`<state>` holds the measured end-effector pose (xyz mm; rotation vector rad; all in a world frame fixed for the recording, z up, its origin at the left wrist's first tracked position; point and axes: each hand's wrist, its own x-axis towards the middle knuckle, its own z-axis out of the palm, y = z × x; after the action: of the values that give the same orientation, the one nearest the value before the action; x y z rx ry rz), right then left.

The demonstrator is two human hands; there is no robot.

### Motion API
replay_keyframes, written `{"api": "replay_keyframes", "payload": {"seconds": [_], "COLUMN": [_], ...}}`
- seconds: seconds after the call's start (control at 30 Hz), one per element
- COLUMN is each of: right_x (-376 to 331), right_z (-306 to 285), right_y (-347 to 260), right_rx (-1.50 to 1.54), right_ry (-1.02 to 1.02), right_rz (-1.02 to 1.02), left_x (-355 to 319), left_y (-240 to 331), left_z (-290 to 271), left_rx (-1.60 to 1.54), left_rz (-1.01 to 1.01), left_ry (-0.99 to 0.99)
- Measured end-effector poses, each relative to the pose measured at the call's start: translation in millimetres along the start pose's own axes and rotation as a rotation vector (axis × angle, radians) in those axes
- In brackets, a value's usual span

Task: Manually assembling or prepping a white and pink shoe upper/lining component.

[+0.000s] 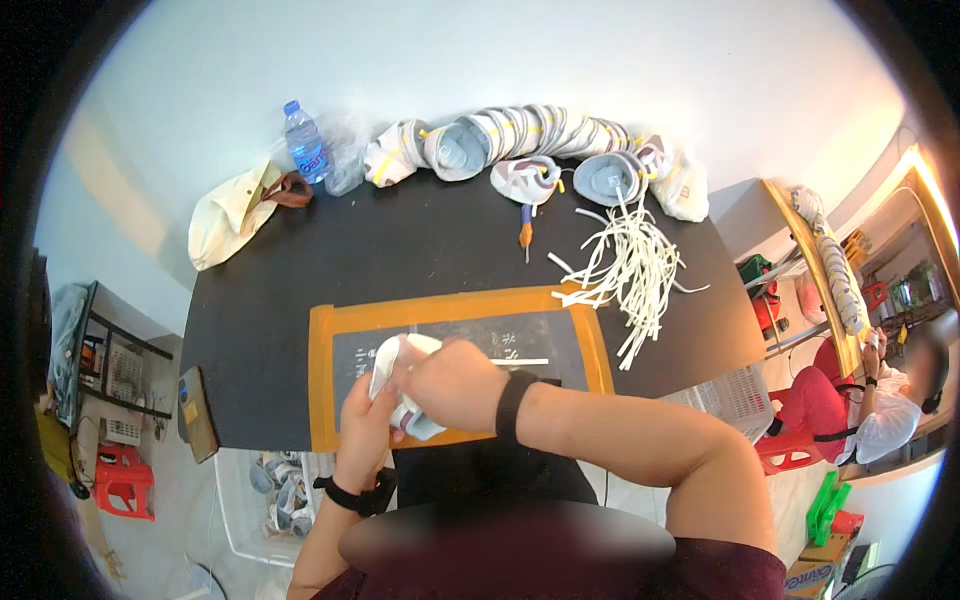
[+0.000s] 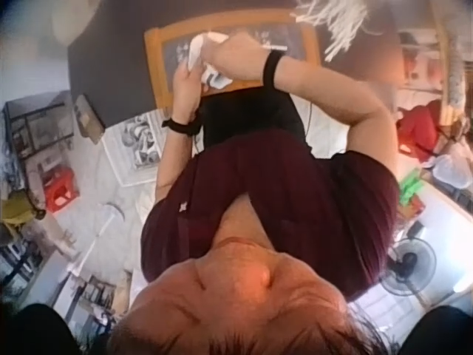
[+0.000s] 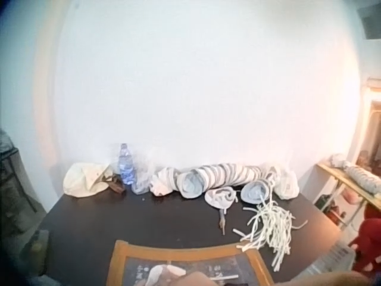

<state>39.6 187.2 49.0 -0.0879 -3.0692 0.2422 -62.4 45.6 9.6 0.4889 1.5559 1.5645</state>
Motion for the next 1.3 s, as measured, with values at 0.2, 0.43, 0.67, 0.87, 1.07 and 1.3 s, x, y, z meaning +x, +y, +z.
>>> {"api": "replay_keyframes", "payload": {"seconds": [0.2,0.43,0.67,0.87,1.07,1.3], "right_x": [6.2,3.3,7.7,7.6,-4.1,0.9], "right_z": [17.5,-1.1,8.1,16.7,1.1,-27.0], "right_y": [17.4,-2.4,-3.3,3.1,9.7,13.3], "right_rx": [0.778,0.104,0.438,0.526,0.603,0.45], "right_ry": [-0.126,-0.025,-0.118,-0.063,-0.118,-0.255], "right_rz": [0.303,-0.11,0.157,0.258,0.304,0.238], "left_x": [0.6,6.3,4.2,4.3,-0.7,-1.1], "left_y": [-3.6,-7.3,-0.1,0.5,2.3,-2.6], "left_z": [-12.3,-15.0,-11.1,-13.9,-5.2,-3.2], "left_rx": [0.037,0.016,0.037,-0.064,-0.073,-0.03], "left_rz": [-0.008,-0.098,-0.098,-0.105,-0.064,0.028], "left_ry": [-0.128,-0.123,-0.092,-0.075,-0.029,0.024]}}
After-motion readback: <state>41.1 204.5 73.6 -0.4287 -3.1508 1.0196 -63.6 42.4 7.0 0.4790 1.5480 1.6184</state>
